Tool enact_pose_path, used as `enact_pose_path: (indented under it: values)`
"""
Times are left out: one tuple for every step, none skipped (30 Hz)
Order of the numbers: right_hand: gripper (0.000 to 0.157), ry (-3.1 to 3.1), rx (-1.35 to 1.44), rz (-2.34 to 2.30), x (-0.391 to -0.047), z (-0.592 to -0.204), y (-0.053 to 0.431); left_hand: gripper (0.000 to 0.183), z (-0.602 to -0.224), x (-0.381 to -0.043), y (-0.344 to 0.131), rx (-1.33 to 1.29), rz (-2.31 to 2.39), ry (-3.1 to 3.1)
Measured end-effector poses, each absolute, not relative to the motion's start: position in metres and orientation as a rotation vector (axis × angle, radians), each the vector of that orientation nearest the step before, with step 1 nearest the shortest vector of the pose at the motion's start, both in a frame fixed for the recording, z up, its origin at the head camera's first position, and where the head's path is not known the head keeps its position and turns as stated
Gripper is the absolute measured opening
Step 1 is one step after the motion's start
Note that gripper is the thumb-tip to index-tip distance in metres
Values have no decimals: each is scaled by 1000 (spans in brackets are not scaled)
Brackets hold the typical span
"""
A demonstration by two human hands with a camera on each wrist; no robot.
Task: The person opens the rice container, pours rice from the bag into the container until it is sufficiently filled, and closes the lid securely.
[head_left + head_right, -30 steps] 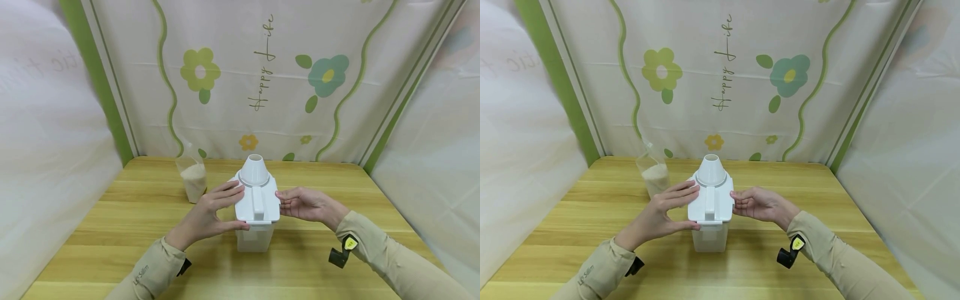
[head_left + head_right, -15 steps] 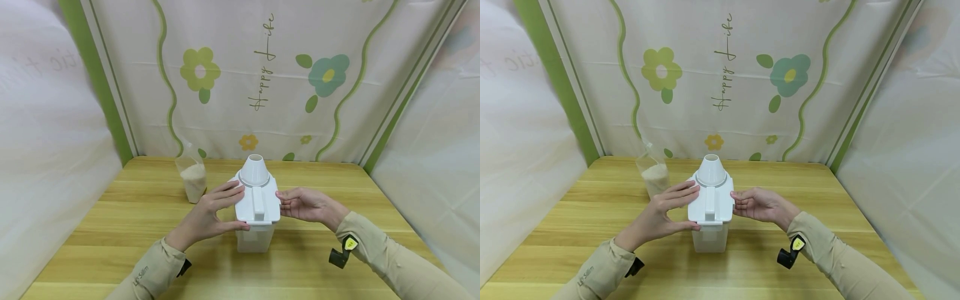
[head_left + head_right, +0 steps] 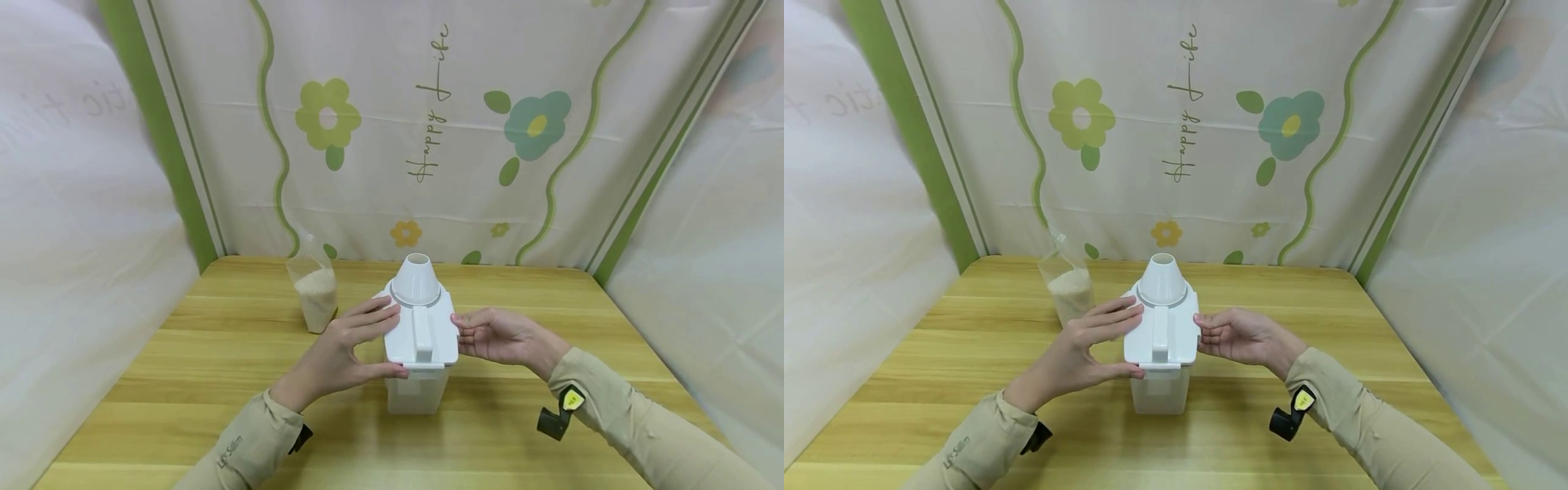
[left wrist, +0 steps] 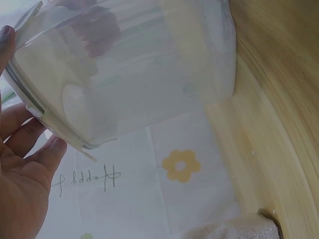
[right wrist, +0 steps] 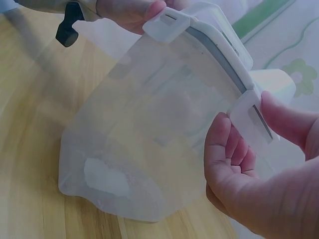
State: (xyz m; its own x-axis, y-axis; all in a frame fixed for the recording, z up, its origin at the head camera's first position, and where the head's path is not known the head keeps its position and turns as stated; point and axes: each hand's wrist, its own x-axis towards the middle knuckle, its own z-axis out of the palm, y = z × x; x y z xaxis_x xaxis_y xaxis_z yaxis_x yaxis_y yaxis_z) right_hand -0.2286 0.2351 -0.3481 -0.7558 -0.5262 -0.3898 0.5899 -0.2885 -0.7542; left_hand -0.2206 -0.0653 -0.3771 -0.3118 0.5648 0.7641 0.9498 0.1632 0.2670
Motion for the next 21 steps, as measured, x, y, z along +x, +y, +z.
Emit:
enact_pose_path:
  values:
    - [31, 1254, 86, -2080, -229, -348, 235, 69, -377, -220, -65, -1429, -1015, -1949]
    - [32, 1253, 86, -2079, -228, -348, 235, 69, -377, -220, -65, -1427, -1015, -1949]
    - [34, 1251, 87, -2080, -229, -348, 235, 69, -377, -220, -65, -1425, -1014, -1950]
    - [35, 1250, 87, -2080, -229, -348, 235, 69, -377, -220, -65, -1425, -1015, -1950]
    - [35, 1249, 88, -2080, -229, -348, 235, 69, -377, -220, -65, -1423, -1016, -1952]
    - [35, 1248, 89, -2080, -228, -348, 235, 69, -377, -220, -65, -1423, -1017, -1952]
    - [35, 1247, 90, -2080, -229, -348, 235, 69, -377, -220, -65, -1424, -1017, -1951]
    - [34, 1246, 91, -2080, -229, -348, 235, 69, -377, -220, -65, -1423, -1017, -1950]
    - [33, 1245, 91, -2081, -229, -348, 235, 69, -377, -220, -65, -1424, -1017, -1950]
    - [33, 1246, 92, -2081, -229, -348, 235, 69, -377, -220, -65, -1424, -1017, -1950]
    - [33, 1244, 90, -2081, -229, -348, 235, 69, -377, -220, -65, -1424, -1018, -1949]
    - [33, 1242, 88, -2081, -229, -348, 235, 69, -377, -220, -65, -1425, -1017, -1948]
    - [34, 1242, 87, -2080, -228, -348, 235, 69, -377, -220, -65, -1425, -1017, -1947]
    - [34, 1242, 86, -2080, -228, -348, 235, 69, -377, -221, -65, -1426, -1017, -1946]
    - [36, 1240, 84, -2080, -228, -348, 235, 70, -377, -221, -65, -1427, -1018, -1945]
    - [37, 1238, 83, -2081, -228, -348, 235, 70, -377, -220, -65, -1427, -1018, -1944]
    - [38, 1232, 82, -2081, -228, -348, 235, 70, -377, -220, -65, -1427, -1019, -1943]
    - [38, 1230, 84, -2082, -228, -348, 235, 70, -377, -220, -65, -1428, -1019, -1943]
    - [39, 1228, 85, -2084, -228, -348, 235, 70, -377, -221, -65, -1428, -1021, -1943]
    - [38, 1225, 84, -2085, -228, -349, 235, 70, -378, -220, -65, -1427, -1022, -1944]
    - [38, 1224, 85, -2087, -228, -349, 235, 70, -378, -220, -65, -1426, -1022, -1943]
